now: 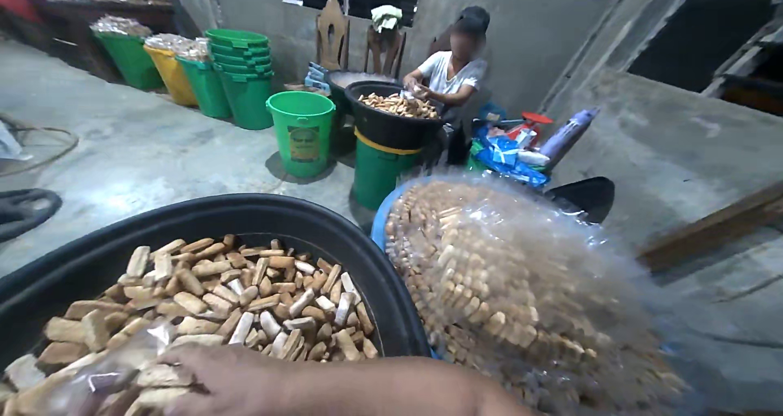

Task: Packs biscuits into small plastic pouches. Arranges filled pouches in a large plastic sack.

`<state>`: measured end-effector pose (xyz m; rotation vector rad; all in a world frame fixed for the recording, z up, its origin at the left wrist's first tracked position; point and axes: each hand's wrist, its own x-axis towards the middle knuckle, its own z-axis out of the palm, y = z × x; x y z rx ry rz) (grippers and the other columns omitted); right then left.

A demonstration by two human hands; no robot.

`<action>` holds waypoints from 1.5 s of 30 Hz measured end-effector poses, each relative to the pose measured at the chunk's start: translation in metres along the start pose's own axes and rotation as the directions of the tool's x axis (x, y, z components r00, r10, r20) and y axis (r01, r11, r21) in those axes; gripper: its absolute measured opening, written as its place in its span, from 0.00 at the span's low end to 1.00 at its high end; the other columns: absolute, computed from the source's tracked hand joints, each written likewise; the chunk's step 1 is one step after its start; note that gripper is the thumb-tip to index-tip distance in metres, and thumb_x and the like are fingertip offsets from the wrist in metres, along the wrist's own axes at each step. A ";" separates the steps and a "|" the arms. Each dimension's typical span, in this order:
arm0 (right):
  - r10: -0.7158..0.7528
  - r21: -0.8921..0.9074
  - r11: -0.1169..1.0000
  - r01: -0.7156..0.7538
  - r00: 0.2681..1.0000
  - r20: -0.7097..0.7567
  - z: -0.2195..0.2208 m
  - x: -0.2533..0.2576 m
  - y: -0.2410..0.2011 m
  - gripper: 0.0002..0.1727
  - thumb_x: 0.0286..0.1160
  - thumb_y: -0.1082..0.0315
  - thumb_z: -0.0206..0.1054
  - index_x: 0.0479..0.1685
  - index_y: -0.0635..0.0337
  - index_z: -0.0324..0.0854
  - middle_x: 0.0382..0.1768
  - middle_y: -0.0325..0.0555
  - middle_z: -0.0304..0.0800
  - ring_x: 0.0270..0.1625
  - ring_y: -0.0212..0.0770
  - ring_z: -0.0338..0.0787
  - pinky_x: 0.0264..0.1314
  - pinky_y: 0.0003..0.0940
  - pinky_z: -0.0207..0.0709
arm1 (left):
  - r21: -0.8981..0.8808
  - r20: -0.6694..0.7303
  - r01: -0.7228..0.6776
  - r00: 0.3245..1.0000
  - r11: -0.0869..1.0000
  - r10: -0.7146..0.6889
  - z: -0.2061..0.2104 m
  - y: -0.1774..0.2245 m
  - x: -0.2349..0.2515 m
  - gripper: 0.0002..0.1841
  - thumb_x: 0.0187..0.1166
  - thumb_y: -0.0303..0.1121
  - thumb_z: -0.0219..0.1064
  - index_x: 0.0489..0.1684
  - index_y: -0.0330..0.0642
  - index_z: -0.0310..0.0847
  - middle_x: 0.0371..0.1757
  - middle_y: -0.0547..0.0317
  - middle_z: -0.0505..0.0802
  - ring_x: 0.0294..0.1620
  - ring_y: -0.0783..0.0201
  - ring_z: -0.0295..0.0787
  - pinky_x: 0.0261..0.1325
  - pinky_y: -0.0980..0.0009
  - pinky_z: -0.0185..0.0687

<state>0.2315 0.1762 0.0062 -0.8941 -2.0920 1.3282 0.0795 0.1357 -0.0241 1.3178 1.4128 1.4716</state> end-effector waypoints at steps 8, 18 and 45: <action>0.020 -0.011 1.000 -0.020 0.999 0.031 0.004 -0.005 -0.002 0.24 0.79 0.73 0.69 0.72 0.75 0.78 0.69 0.76 0.77 0.73 0.66 0.78 0.75 0.54 0.73 | -0.311 0.072 0.215 0.977 0.926 -0.202 0.006 -0.008 -0.006 0.20 0.89 0.25 0.39 0.75 0.32 0.66 0.59 0.78 0.88 0.56 0.85 0.86 0.59 0.80 0.84; -0.290 -0.203 0.942 0.267 0.953 -0.091 0.011 -0.005 0.009 0.21 0.81 0.73 0.66 0.68 0.79 0.79 0.64 0.78 0.77 0.63 0.66 0.85 0.65 0.50 0.82 | -0.478 0.261 0.361 0.929 0.801 -0.262 0.004 0.008 -0.009 0.23 0.95 0.44 0.26 0.74 0.52 0.63 0.61 0.82 0.88 0.63 0.82 0.85 0.67 0.76 0.82; -0.489 -0.352 0.847 0.399 0.844 -0.220 0.001 -0.015 -0.002 0.22 0.67 0.71 0.79 0.59 0.74 0.87 0.44 0.63 0.93 0.43 0.53 0.94 0.48 0.45 0.89 | 0.668 0.211 -0.329 0.944 0.667 0.253 -0.036 0.022 0.005 0.13 0.74 0.16 0.60 0.52 0.17 0.83 0.53 0.20 0.88 0.55 0.31 0.88 0.60 0.42 0.81</action>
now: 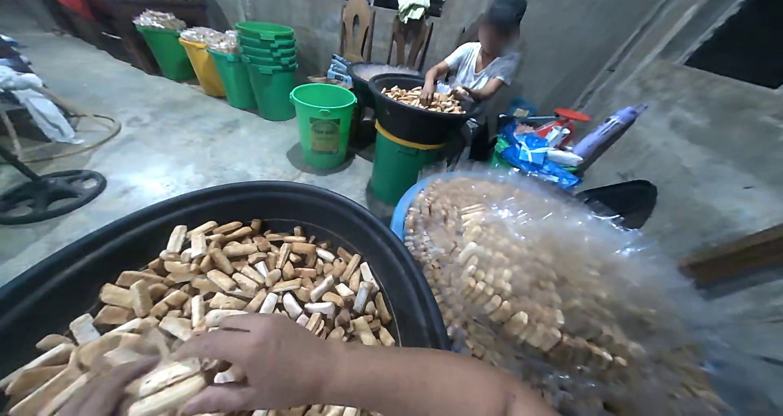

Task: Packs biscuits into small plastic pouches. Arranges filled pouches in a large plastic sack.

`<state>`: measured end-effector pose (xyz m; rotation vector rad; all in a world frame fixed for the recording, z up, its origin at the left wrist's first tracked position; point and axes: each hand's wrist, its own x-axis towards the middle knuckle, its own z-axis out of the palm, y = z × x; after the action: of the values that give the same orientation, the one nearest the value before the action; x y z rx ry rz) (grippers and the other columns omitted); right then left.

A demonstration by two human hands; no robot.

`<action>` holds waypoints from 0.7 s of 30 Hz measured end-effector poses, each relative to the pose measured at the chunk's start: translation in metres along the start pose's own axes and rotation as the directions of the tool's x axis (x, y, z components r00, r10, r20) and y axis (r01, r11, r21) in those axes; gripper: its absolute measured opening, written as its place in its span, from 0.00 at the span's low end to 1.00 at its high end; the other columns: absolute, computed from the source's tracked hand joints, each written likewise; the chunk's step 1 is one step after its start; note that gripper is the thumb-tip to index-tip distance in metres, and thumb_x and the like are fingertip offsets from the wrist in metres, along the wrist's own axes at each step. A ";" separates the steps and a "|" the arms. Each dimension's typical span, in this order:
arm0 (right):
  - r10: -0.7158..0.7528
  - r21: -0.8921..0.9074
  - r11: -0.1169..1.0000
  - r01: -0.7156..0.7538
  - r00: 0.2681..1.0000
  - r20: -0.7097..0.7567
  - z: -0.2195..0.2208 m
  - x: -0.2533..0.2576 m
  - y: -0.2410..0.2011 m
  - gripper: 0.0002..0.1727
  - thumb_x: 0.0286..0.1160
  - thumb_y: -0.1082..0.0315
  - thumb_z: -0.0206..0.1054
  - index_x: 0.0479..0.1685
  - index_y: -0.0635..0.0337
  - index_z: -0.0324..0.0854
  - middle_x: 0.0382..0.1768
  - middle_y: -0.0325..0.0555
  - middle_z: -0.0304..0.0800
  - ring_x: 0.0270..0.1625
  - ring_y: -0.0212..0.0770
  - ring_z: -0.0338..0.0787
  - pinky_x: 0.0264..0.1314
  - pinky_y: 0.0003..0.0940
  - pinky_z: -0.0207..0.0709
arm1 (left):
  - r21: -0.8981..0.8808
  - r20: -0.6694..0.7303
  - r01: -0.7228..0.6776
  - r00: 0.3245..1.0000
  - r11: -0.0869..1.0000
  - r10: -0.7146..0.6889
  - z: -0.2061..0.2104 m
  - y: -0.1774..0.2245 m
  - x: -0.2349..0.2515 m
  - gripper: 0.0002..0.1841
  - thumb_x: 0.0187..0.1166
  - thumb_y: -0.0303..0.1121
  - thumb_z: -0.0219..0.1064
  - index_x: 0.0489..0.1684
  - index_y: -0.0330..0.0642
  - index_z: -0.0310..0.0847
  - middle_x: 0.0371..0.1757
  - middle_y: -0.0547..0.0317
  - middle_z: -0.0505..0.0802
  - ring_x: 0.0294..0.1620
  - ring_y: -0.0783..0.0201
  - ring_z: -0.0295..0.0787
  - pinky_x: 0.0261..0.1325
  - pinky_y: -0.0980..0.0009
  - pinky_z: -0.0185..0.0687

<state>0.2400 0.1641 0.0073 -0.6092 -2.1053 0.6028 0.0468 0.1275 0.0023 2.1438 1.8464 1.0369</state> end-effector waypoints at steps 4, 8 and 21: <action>0.029 0.085 0.996 -0.031 0.999 0.027 -0.002 0.000 0.001 0.21 0.67 0.74 0.78 0.60 0.76 0.86 0.48 0.66 0.92 0.48 0.56 0.94 0.53 0.48 0.88 | -0.055 0.079 -0.055 0.995 0.997 0.059 0.013 0.010 -0.006 0.20 0.71 0.28 0.73 0.51 0.14 0.80 0.52 0.18 0.87 0.55 0.27 0.86 0.63 0.40 0.78; 0.107 0.013 0.994 -0.108 0.990 0.092 -0.008 0.003 0.002 0.22 0.67 0.76 0.78 0.63 0.72 0.86 0.51 0.66 0.92 0.52 0.58 0.93 0.58 0.48 0.86 | -0.071 0.107 0.022 0.994 0.997 -0.015 0.016 0.013 -0.003 0.20 0.70 0.24 0.71 0.53 0.13 0.78 0.55 0.14 0.83 0.59 0.25 0.82 0.65 0.40 0.76; 0.514 -0.197 0.855 -0.480 0.730 0.451 -0.011 0.012 -0.008 0.16 0.81 0.79 0.62 0.65 0.76 0.81 0.64 0.72 0.83 0.66 0.67 0.86 0.67 0.61 0.78 | -0.070 0.118 -0.119 0.985 0.990 0.127 0.031 0.058 -0.015 0.22 0.72 0.14 0.60 0.65 0.11 0.75 0.68 0.09 0.75 0.64 0.22 0.80 0.68 0.45 0.79</action>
<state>0.2406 0.1674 0.0254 -1.1896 -2.4446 1.0867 0.1113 0.1097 0.0023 2.2551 1.6249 0.9499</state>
